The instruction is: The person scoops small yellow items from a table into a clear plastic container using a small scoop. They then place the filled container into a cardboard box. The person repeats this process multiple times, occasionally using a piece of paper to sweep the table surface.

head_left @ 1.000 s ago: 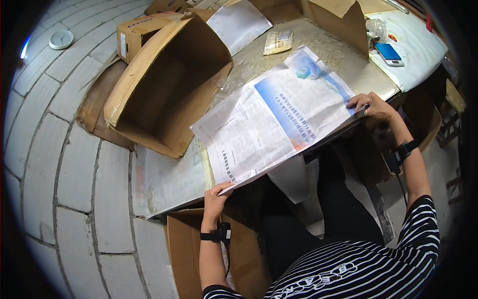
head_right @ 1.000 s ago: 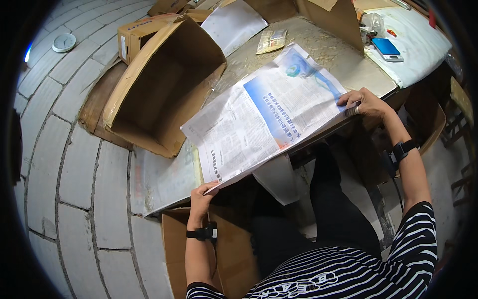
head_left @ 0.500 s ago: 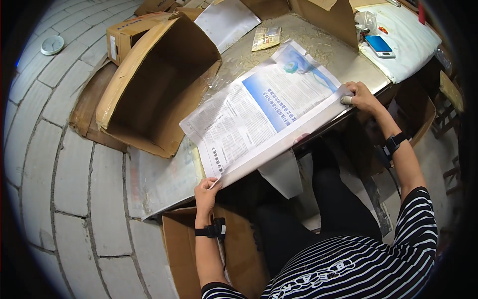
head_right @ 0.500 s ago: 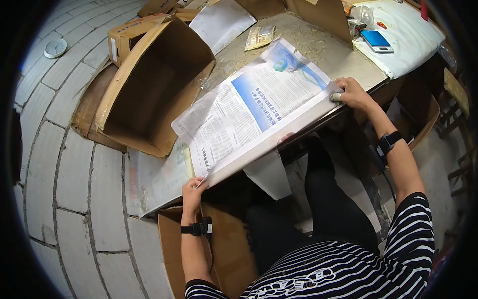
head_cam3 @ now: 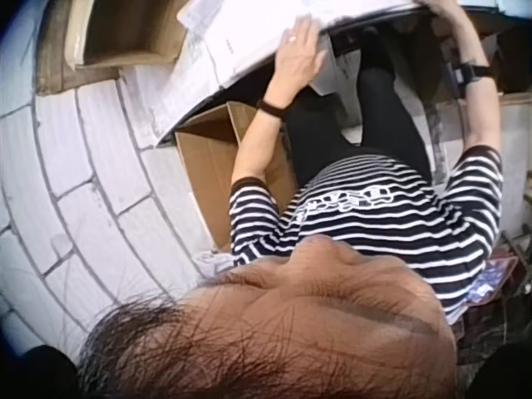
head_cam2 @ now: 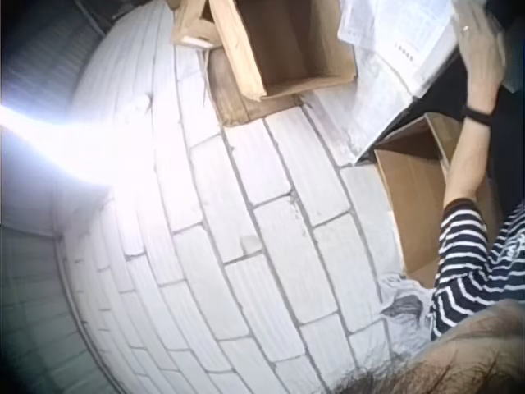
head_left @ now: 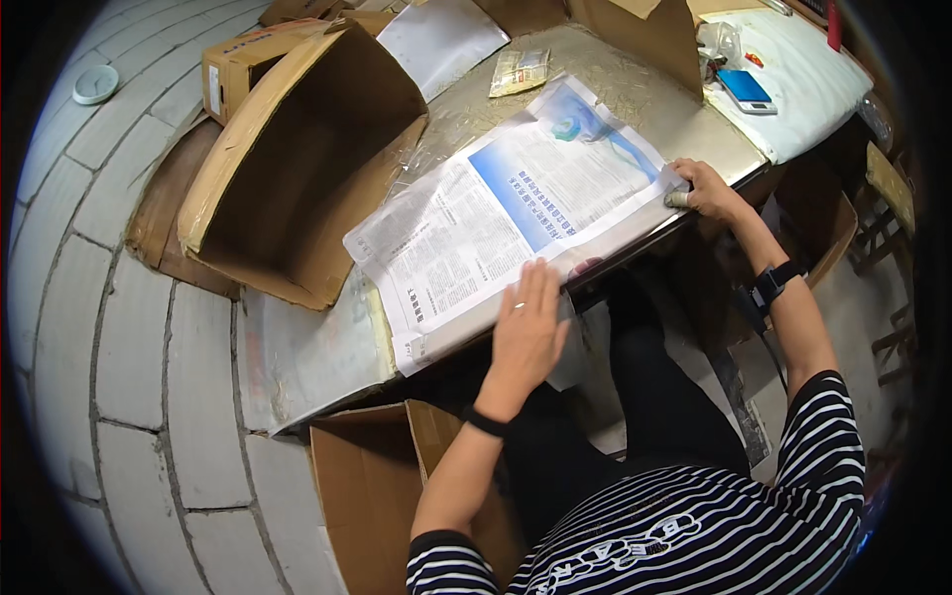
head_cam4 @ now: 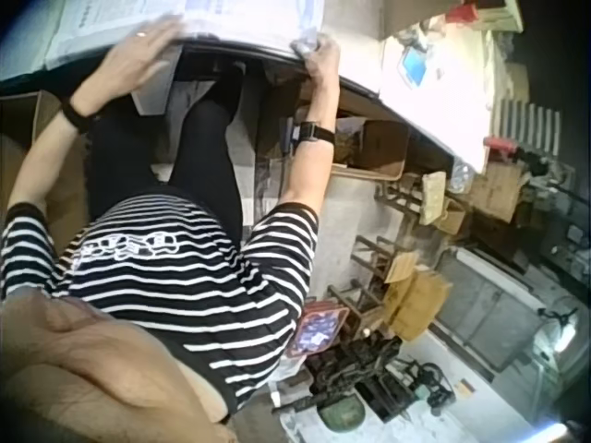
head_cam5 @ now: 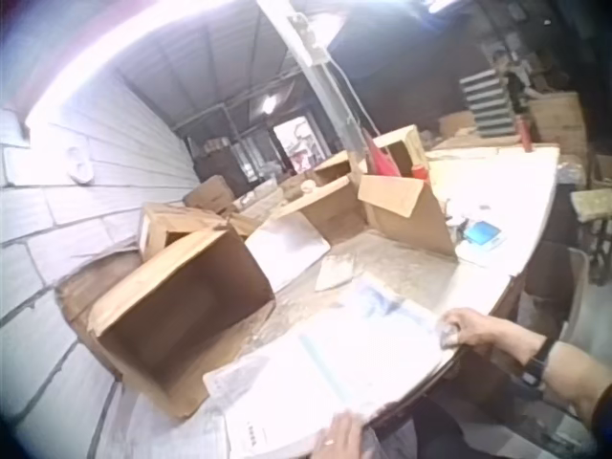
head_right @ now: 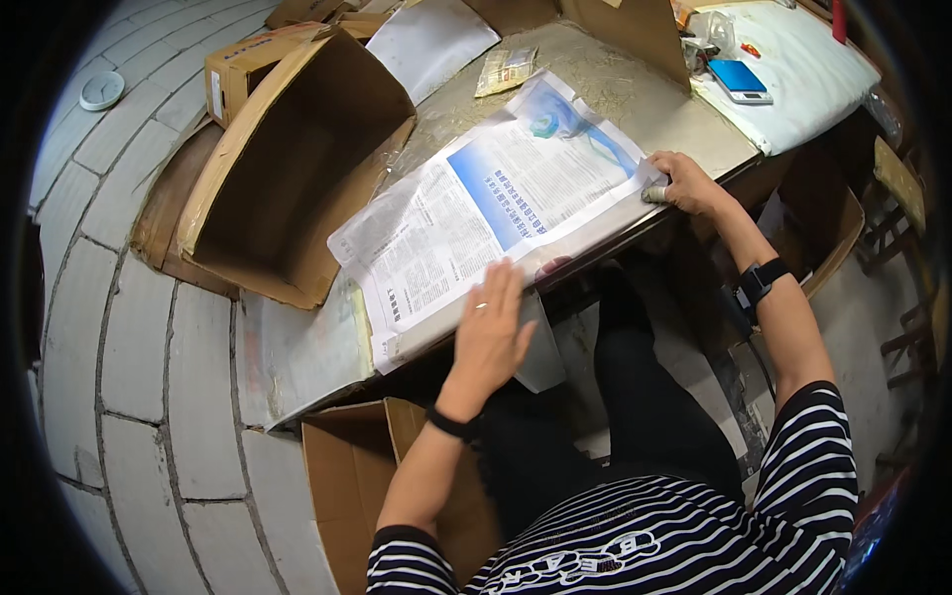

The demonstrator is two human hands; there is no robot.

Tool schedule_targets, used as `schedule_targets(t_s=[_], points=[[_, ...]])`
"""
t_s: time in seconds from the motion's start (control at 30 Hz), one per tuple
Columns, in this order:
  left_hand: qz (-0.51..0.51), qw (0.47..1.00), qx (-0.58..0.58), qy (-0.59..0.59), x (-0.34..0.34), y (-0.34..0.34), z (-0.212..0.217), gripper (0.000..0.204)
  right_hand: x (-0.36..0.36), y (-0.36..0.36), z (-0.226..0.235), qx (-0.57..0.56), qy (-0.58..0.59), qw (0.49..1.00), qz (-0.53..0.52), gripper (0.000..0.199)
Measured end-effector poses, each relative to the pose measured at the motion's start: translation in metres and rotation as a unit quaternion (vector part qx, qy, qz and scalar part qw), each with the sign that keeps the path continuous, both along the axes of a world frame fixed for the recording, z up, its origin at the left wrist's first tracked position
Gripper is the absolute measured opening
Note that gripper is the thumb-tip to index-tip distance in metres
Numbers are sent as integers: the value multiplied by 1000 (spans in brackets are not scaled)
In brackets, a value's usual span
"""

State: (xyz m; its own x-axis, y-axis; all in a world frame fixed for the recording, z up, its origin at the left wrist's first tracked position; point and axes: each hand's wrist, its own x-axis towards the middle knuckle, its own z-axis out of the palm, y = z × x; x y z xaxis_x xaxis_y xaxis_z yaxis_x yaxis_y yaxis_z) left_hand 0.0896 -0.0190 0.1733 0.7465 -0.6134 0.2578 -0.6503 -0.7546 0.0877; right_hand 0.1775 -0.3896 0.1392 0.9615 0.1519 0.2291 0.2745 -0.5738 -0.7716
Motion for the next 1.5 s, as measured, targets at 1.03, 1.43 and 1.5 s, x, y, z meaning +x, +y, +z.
schedule_targets(t_s=[1.03, 1.43, 1.5], points=[[-26, 982, 20, -188, 46, -19, -26, 9, -75, 160, -18, -275, -261, 924, 43, 49], [-18, 994, 38, 103, 22, 8, -27, 74, -77, 165, -20, -259, -200, 939, 105, 59], [18, 993, 36, 111, 12, 23, -27, 77, -82, 159, -11, -239, -169, 953, 72, 62]])
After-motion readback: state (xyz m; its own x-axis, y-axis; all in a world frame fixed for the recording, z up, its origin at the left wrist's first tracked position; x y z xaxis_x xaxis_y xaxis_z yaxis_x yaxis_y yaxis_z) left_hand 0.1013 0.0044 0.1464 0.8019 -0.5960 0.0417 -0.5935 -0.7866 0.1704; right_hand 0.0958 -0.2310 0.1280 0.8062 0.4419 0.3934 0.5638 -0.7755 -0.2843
